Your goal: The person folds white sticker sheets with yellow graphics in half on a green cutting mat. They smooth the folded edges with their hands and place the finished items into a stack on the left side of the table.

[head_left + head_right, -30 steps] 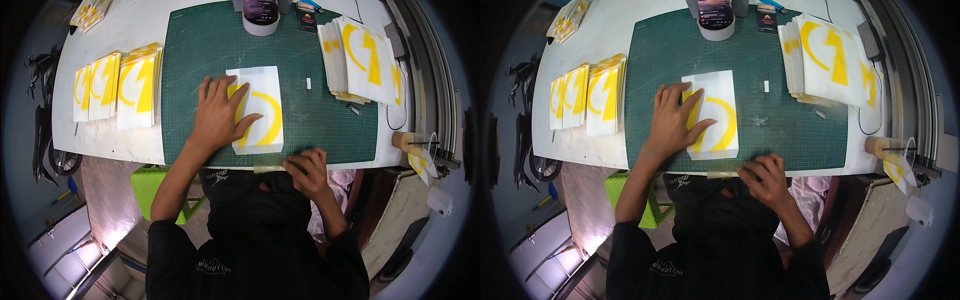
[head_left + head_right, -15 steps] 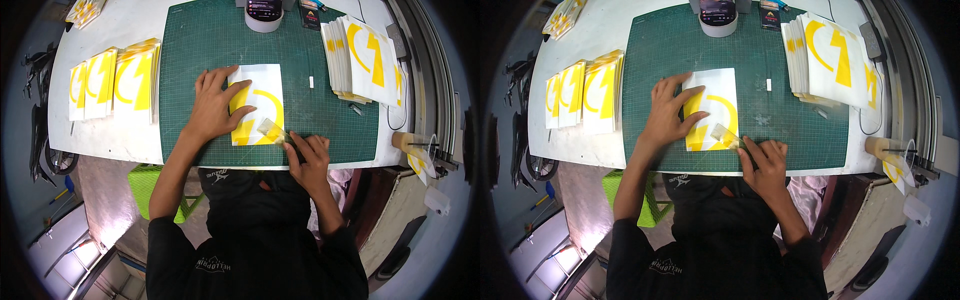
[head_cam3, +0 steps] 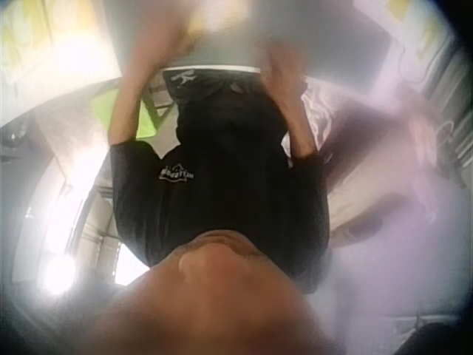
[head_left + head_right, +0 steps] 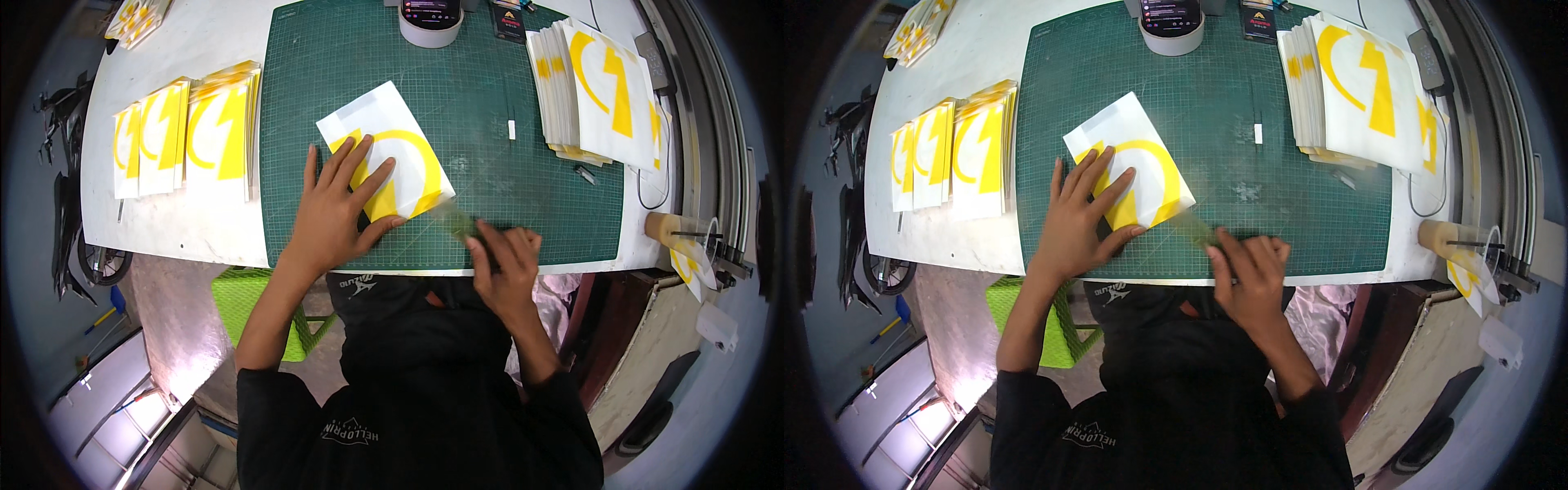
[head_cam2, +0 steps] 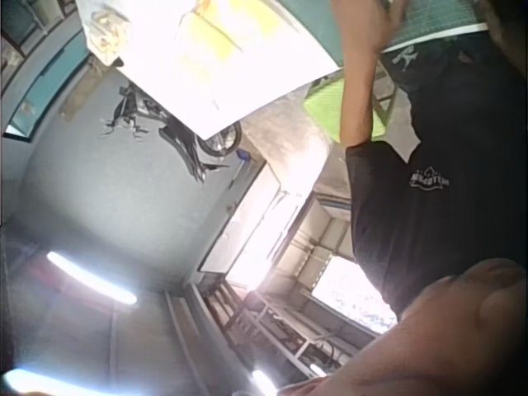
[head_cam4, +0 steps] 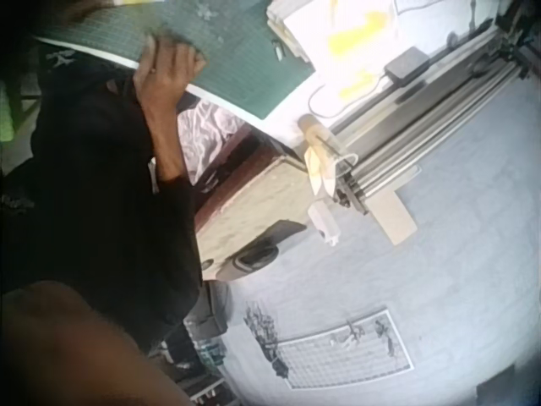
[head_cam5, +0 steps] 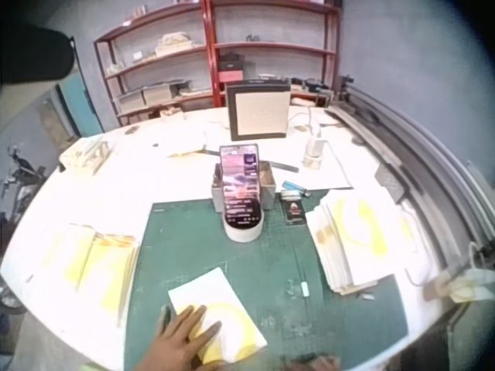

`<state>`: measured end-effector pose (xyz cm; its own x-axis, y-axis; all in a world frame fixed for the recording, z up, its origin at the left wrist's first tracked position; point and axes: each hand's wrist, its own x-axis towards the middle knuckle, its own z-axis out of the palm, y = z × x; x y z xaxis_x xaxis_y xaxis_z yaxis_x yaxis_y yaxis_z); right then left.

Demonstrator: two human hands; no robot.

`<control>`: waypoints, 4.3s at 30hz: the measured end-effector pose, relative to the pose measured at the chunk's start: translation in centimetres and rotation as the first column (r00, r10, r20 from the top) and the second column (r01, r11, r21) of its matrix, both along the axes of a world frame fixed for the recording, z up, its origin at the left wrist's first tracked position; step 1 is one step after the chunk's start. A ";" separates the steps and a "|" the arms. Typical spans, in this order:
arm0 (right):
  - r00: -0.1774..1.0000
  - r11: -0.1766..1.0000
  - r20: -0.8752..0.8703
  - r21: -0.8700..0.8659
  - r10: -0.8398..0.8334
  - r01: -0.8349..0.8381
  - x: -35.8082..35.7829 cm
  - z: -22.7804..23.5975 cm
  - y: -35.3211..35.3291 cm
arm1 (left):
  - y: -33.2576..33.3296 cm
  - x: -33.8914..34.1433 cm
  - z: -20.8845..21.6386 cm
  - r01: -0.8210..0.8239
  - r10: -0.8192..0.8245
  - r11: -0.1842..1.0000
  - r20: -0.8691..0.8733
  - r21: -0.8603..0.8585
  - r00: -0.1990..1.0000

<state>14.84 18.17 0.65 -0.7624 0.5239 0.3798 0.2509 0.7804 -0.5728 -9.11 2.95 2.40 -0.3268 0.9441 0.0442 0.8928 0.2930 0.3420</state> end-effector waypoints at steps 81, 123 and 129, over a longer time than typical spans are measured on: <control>0.977 0.985 -0.147 0.096 0.156 -0.143 4.7 3.2 1.5 | -2.2 2.5 0.1 -0.535 -0.112 0.844 0.988 0.039 -0.104; 0.744 -0.705 -0.668 -0.523 -0.009 -0.479 2.0 -2.0 3.9 | -5.9 5.8 3.7 -0.585 -0.180 0.691 0.886 0.424 0.428; 0.619 -0.612 -0.778 -0.542 0.108 -0.576 1.5 -4.3 4.3 | -5.5 5.6 3.8 -0.429 -0.006 0.897 0.973 0.108 0.232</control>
